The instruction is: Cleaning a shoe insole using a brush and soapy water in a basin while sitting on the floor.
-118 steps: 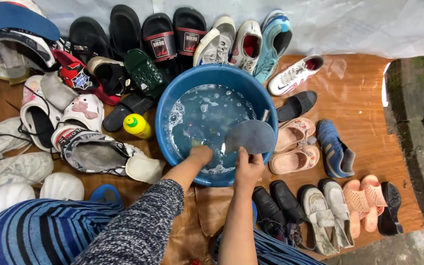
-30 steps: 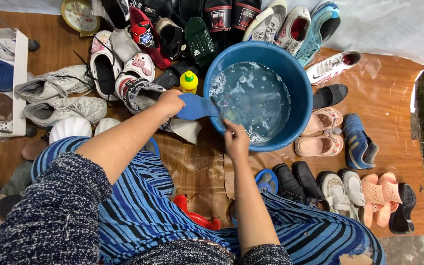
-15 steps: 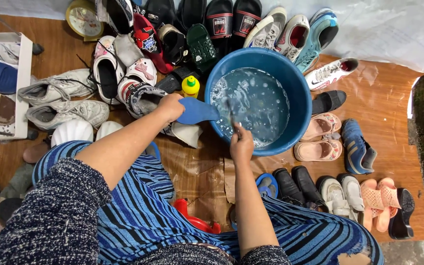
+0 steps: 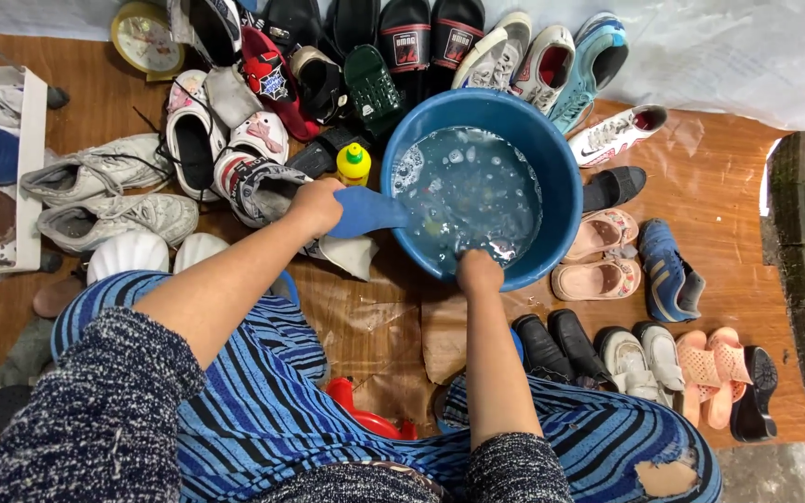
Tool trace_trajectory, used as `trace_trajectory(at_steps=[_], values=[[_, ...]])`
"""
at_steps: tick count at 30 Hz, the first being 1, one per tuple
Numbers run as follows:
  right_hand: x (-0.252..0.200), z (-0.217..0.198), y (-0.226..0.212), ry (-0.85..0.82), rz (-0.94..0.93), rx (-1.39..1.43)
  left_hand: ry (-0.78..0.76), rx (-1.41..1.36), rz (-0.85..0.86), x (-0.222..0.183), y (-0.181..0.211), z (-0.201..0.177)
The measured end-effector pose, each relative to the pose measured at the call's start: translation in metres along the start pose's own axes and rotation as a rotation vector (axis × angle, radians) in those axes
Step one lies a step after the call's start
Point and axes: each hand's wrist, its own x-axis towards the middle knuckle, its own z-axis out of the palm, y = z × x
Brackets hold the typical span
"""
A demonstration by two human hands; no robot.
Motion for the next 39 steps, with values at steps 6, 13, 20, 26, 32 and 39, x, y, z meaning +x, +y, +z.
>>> trace_trajectory(at_steps=[6, 13, 20, 26, 32, 39], values=[[-0.027, -0.043, -0.006, 0.059, -0.012, 0.508, 0.097, 0.405, 0.367, -0.08, 0.078, -0.032], [-0.051, -0.075, -0.018, 0.161, 0.034, 0.807, 0.171, 0.468, 0.471, -0.052, 0.103, -0.013], [-0.05, -0.031, -0.032, 0.072, -0.103, 0.375, 0.146, 0.481, 0.585, -0.055, 0.128, -0.002], [-0.001, 0.012, 0.023, 0.157, 0.094, 0.572, 0.22, 0.525, 0.646, -0.057, 0.142, -0.011], [-0.034, -0.036, -0.056, 0.276, 0.262, 1.584, 0.266, 0.329, 0.592, -0.049, 0.144, 0.004], [-0.079, -0.092, -0.105, 0.196, 0.223, 1.703, 0.124, -0.104, 0.577, -0.06, 0.104, 0.107]])
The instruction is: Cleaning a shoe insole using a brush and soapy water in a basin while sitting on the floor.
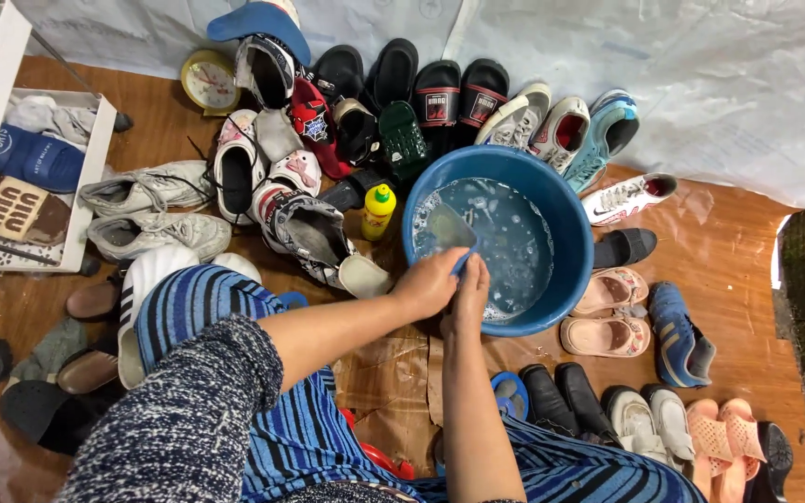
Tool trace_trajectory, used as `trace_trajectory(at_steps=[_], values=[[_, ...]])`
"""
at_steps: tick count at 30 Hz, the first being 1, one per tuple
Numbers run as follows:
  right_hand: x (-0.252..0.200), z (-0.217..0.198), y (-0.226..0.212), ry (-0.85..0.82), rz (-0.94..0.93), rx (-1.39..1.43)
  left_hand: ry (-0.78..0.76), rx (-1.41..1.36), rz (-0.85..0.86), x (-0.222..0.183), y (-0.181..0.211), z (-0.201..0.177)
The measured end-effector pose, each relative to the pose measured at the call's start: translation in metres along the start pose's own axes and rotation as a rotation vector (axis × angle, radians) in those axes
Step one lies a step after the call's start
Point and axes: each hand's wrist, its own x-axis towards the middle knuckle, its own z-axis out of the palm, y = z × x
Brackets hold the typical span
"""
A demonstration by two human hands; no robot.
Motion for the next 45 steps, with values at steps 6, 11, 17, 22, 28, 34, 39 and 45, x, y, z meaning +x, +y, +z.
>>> trace_trajectory(at_steps=[6, 11, 17, 22, 28, 34, 39, 45], values=[[0.047, -0.024, 0.029, 0.007, 0.068, 0.299, -0.063, -0.416, -0.039, 0.001, -0.032, 0.023], [0.021, -0.029, -0.017, 0.024, -0.065, 0.033, 0.094, -0.298, -0.219, 0.026, -0.068, 0.026], [-0.034, -0.026, -0.09, -0.15, -0.153, -0.52, -0.049, -0.872, -0.68, 0.06, -0.056, 0.016], [-0.058, -0.029, -0.115, -0.285, -0.178, -0.893, -0.045, -1.34, -0.776, 0.072, -0.043, 0.032], [-0.07, -0.037, -0.132, -0.454, -0.153, -0.781, -0.159, -1.986, -0.58, 0.082, -0.061, 0.058], [-0.045, -0.052, -0.115, -0.384, -0.043, -0.685, 0.104, -1.93, -0.538, 0.142, -0.137, 0.113], [-0.036, -0.057, -0.112, -0.362, -0.079, -0.722, 0.207, -1.339, -0.838, 0.13, -0.113, 0.112], [-0.03, -0.062, -0.105, -0.316, -0.096, -0.729, 0.004, -0.139, -0.526, 0.159, -0.205, 0.166]])
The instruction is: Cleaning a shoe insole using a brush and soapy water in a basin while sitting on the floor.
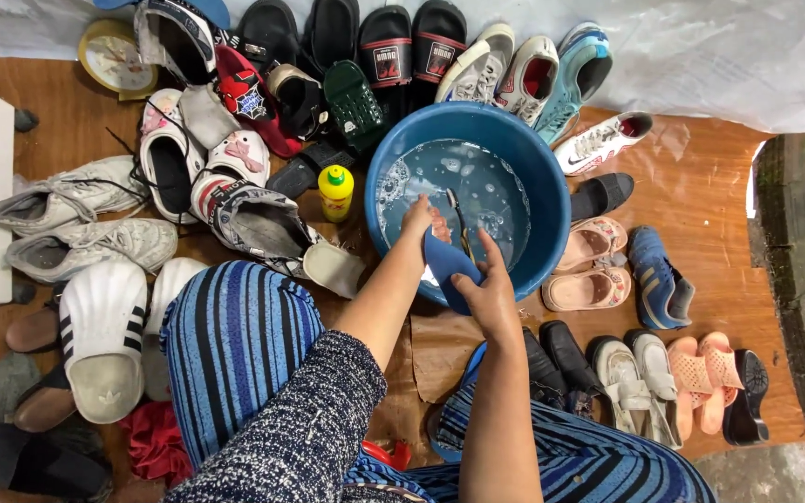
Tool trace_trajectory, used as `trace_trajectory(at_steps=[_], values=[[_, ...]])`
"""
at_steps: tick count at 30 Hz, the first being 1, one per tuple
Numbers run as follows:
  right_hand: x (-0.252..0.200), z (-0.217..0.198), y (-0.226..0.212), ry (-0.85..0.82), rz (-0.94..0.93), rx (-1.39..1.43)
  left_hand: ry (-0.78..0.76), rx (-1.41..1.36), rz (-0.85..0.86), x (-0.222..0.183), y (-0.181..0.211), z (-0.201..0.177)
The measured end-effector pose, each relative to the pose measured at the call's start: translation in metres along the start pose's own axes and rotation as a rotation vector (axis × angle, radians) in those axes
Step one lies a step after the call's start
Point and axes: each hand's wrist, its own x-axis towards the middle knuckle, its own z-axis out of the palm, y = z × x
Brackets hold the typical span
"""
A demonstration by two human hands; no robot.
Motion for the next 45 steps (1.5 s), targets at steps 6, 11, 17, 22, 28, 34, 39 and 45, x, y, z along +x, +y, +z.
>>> trace_trajectory(at_steps=[6, 11, 17, 22, 28, 34, 39, 45], values=[[0.002, 0.0, 0.01, 0.028, 0.013, -0.001, 0.048, -0.488, -0.401, 0.011, -0.004, 0.027], [0.004, 0.0, 0.012, 0.034, -0.004, 0.004, 0.052, -0.496, -0.417, 0.009, 0.001, 0.025], [0.009, 0.001, 0.022, 0.063, 0.02, -0.021, 0.039, -0.85, -0.475, -0.071, 0.055, -0.016], [0.013, 0.004, 0.028, 0.111, 0.049, -0.036, -0.119, -1.429, -0.539, -0.202, 0.199, -0.124], [0.018, 0.004, 0.034, 0.142, 0.045, -0.026, -0.612, -1.615, -0.411, -0.146, 0.126, -0.068], [0.027, 0.009, 0.049, 0.186, -0.008, -0.088, -0.134, -1.396, -0.466, -0.13, 0.122, -0.046], [0.024, 0.014, 0.049, 0.362, -0.163, -0.086, -0.147, -1.558, -0.504, -0.125, 0.12, -0.044], [0.019, 0.026, 0.04, 0.298, -0.112, -0.168, 0.064, -1.326, -0.517, -0.107, 0.097, -0.028]])
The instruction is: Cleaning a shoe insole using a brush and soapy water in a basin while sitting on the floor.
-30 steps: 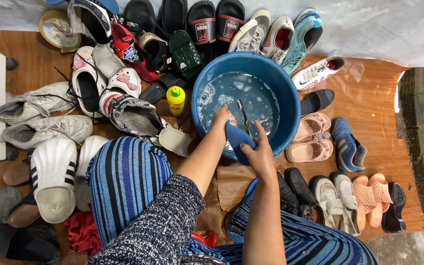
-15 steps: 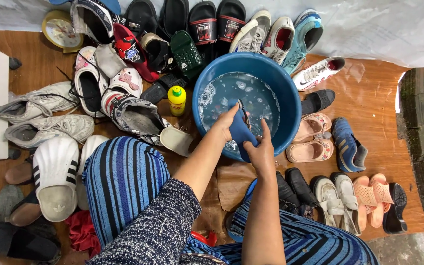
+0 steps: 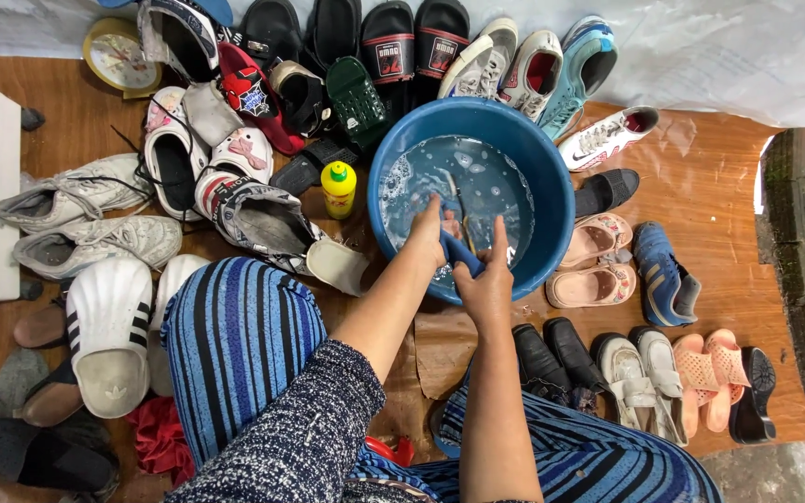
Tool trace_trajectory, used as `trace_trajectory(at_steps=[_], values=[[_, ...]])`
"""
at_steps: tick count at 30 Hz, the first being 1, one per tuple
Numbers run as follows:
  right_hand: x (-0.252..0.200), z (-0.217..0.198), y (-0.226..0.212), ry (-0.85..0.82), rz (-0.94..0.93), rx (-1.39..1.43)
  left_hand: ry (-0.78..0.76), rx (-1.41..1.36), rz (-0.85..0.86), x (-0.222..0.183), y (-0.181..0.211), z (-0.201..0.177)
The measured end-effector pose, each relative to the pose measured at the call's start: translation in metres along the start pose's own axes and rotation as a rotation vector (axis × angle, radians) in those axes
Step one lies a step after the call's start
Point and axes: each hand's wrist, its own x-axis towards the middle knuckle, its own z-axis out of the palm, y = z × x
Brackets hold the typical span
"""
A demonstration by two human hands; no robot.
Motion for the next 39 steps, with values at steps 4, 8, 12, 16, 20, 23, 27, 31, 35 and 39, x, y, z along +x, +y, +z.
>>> trace_trajectory(at_steps=[4, 8, 12, 16, 20, 23, 27, 31, 35, 39], values=[[0.004, 0.004, 0.007, -0.031, -0.011, -0.001, -0.014, 0.024, 0.023, -0.033, 0.019, 0.008], [0.003, 0.004, 0.005, -0.042, -0.015, -0.012, 0.049, 0.075, 0.057, -0.003, 0.003, 0.004], [0.0, 0.001, -0.001, -0.043, -0.006, -0.012, 0.043, 0.115, 0.038, -0.01, 0.004, 0.004], [0.002, 0.003, 0.007, -0.044, -0.007, -0.009, 0.021, 0.079, 0.043, -0.021, 0.008, 0.005], [0.004, 0.003, 0.007, -0.04, 0.013, -0.011, -0.002, 0.037, 0.041, 0.006, -0.003, -0.002], [0.012, 0.001, 0.018, -0.003, 0.035, -0.031, -0.071, -0.003, -0.016, 0.001, -0.001, 0.002], [0.03, -0.004, 0.026, 0.216, 0.023, 0.049, -0.294, 0.341, -0.214, -0.059, 0.013, 0.0], [0.052, -0.001, 0.081, 0.333, -0.032, 0.009, -0.584, 0.419, -0.228, -0.05, -0.007, -0.006], [0.052, -0.003, 0.071, 0.412, -0.098, 0.149, -0.454, 0.582, 0.097, -0.038, -0.011, 0.006], [0.048, 0.008, 0.062, 0.312, -0.204, 0.635, -0.402, 0.96, 0.565, -0.001, 0.009, 0.007]])
